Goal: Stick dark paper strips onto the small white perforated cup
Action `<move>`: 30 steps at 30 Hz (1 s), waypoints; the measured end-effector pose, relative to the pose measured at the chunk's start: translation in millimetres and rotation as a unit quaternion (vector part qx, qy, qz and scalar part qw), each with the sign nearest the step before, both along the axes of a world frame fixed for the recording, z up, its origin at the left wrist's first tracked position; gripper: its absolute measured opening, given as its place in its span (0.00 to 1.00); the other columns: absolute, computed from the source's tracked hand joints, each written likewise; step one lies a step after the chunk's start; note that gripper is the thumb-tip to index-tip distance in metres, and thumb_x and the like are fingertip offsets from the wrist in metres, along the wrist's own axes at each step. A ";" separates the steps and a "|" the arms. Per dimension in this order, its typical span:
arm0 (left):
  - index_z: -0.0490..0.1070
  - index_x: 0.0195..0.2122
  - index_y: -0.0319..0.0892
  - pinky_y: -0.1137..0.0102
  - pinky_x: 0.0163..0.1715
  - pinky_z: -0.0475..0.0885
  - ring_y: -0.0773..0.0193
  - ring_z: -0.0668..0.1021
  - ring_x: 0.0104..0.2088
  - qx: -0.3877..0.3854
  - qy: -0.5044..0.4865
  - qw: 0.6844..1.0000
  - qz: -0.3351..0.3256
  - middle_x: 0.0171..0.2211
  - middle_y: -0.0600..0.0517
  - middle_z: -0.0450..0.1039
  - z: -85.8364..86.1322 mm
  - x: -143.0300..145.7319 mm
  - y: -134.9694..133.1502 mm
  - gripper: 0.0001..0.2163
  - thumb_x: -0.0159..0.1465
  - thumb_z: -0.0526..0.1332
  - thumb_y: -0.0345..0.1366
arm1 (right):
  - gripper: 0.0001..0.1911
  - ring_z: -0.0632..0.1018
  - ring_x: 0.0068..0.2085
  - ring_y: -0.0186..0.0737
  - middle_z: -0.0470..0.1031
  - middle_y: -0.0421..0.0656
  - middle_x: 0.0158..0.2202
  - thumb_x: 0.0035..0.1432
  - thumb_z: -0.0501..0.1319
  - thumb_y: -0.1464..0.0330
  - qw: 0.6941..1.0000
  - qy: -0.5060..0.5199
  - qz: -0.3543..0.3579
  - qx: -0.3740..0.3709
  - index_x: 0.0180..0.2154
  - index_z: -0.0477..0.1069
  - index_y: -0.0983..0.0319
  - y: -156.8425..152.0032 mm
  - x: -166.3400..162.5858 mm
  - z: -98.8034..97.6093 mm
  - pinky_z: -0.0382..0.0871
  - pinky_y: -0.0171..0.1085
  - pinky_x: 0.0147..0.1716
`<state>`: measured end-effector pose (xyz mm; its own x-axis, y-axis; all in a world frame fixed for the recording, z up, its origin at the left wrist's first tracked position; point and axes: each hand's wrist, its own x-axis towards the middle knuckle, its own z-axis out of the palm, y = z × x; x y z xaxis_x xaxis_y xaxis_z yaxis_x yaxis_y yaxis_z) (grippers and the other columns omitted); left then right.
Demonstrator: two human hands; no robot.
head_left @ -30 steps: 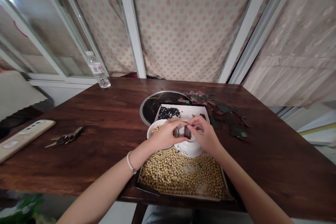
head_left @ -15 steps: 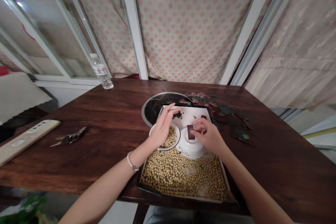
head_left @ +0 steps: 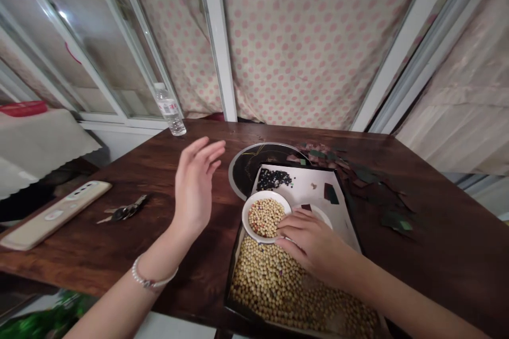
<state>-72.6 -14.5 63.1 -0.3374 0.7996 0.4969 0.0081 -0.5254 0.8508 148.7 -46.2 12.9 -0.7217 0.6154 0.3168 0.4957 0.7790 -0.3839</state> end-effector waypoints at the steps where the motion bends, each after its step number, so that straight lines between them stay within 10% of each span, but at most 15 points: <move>1: 0.64 0.49 0.44 0.59 0.51 0.67 0.57 0.74 0.50 -0.015 0.039 0.999 -0.008 0.49 0.45 0.73 -5.9 -4.1 -4.2 0.14 0.66 0.53 0.43 | 0.12 0.76 0.39 0.43 0.77 0.43 0.33 0.64 0.53 0.68 1.000 -0.007 0.005 0.004 0.33 0.73 0.61 1.4 -1.9 0.2 0.65 0.49 0.48; 7: 0.51 0.61 0.44 0.55 0.54 0.66 0.54 0.69 0.55 0.036 0.327 0.944 0.020 0.57 0.41 0.64 -30.6 -19.0 -20.5 0.20 0.69 0.49 0.38 | 0.12 0.75 0.45 0.42 0.76 0.46 0.43 0.64 0.51 0.72 0.997 0.059 0.020 0.041 0.45 0.71 0.60 14.4 17.9 3.0 0.68 0.45 0.47; 14: 0.45 0.66 0.43 0.54 0.62 0.55 0.47 0.54 0.65 -0.042 0.627 0.726 -0.280 0.66 0.43 0.46 -29.7 0.8 -18.7 0.39 0.59 0.60 0.52 | 0.15 0.73 0.50 0.45 0.73 0.47 0.48 0.62 0.53 0.72 0.992 0.072 -0.100 0.021 0.49 0.68 0.57 21.4 64.8 -18.3 0.72 0.45 0.47; 24: 0.37 0.66 0.47 0.54 0.63 0.54 0.46 0.54 0.64 -0.073 0.648 0.698 -0.295 0.66 0.45 0.43 -41.3 4.8 -13.3 0.48 0.52 0.64 0.56 | 0.23 0.75 0.50 0.47 0.75 0.49 0.48 0.55 0.56 0.76 0.987 0.109 -0.101 0.063 0.53 0.67 0.57 13.1 86.4 -30.3 0.76 0.40 0.43; 30: 0.37 0.66 0.49 0.54 0.63 0.54 0.46 0.55 0.64 -0.089 0.649 0.692 -0.305 0.66 0.47 0.44 -45.3 4.7 -12.0 0.47 0.53 0.65 0.54 | 0.33 0.72 0.55 0.46 0.70 0.46 0.55 0.59 0.58 0.66 0.991 -0.014 0.040 0.124 0.63 0.53 0.61 23.7 76.3 -28.7 0.73 0.40 0.49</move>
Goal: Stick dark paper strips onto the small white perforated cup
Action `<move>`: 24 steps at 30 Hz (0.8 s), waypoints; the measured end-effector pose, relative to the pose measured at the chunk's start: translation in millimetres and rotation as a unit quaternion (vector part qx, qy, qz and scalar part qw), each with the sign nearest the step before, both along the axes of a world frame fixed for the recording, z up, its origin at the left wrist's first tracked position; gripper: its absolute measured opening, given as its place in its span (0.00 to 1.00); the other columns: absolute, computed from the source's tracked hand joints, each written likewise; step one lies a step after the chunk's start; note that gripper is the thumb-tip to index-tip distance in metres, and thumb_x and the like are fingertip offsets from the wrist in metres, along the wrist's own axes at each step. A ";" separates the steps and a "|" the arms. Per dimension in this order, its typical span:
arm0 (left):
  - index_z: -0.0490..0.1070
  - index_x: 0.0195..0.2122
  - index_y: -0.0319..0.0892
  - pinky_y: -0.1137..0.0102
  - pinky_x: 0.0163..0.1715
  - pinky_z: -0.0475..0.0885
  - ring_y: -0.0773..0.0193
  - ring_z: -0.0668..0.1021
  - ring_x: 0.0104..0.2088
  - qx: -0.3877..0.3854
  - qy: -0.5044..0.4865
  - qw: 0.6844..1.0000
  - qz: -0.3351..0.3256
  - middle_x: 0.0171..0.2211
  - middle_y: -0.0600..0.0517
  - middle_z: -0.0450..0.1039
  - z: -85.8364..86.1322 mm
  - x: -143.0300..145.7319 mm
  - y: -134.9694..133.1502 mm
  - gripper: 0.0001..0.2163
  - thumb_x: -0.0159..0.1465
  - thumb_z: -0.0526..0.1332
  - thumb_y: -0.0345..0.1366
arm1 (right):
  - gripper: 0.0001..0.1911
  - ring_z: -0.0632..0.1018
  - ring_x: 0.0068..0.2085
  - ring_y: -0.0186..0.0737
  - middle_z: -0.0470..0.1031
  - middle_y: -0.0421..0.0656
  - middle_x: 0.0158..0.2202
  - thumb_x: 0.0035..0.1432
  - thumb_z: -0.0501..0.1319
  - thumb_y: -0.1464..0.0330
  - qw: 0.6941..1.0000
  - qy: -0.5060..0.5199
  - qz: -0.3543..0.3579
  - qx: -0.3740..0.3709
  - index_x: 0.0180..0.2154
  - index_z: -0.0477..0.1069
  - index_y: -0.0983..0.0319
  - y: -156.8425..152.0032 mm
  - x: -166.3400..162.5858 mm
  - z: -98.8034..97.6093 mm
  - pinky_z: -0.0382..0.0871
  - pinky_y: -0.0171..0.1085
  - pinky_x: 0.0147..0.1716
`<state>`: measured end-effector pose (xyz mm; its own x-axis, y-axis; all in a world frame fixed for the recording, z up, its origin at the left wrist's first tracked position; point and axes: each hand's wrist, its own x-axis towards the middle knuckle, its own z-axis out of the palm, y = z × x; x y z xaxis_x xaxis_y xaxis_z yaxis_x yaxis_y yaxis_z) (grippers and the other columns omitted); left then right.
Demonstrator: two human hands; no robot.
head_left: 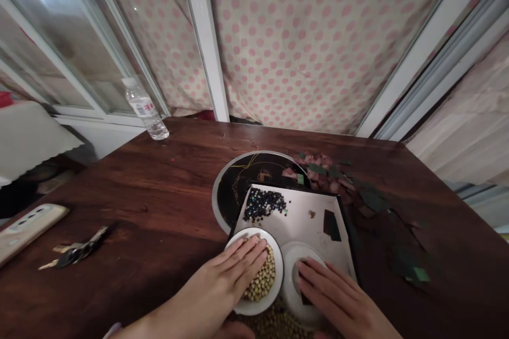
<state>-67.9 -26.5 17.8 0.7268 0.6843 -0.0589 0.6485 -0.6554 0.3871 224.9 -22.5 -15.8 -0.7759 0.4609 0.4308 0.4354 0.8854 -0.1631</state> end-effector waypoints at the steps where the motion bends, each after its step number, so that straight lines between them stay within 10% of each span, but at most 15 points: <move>1: 0.37 0.66 0.49 0.54 0.63 0.54 0.46 0.55 0.64 0.005 0.002 1.000 0.002 0.66 0.46 0.44 -0.1 -0.3 0.5 0.47 0.53 0.65 0.54 | 0.34 0.71 0.56 0.46 0.69 0.46 0.56 0.59 0.58 0.63 1.000 -0.015 0.007 0.006 0.64 0.52 0.61 1.2 -0.7 -1.9 0.72 0.40 0.50; 16: 0.40 0.66 0.53 0.39 0.58 0.54 0.35 0.50 0.64 -0.012 -0.021 0.998 0.056 0.66 0.44 0.45 15.8 13.2 17.4 0.55 0.42 0.73 0.46 | 0.33 0.68 0.58 0.49 0.66 0.47 0.58 0.57 0.60 0.66 0.999 0.030 -0.030 -0.012 0.63 0.55 0.59 -5.7 2.3 -1.4 0.72 0.45 0.50; 24: 0.35 0.66 0.54 0.43 0.58 0.58 0.40 0.50 0.65 -0.011 -0.009 1.000 0.025 0.67 0.46 0.43 22.0 31.2 12.6 0.50 0.50 0.70 0.43 | 0.20 0.74 0.52 0.46 0.72 0.52 0.51 0.59 0.52 0.74 0.972 0.119 -0.171 -0.110 0.54 0.62 0.62 -10.8 14.8 10.3 0.75 0.41 0.45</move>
<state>-36.7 -13.9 39.9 0.6926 0.7186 -0.0621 0.6733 -0.6133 0.4131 239.7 -33.4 -5.5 -0.4517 0.7748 0.4423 0.6239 0.6287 -0.4642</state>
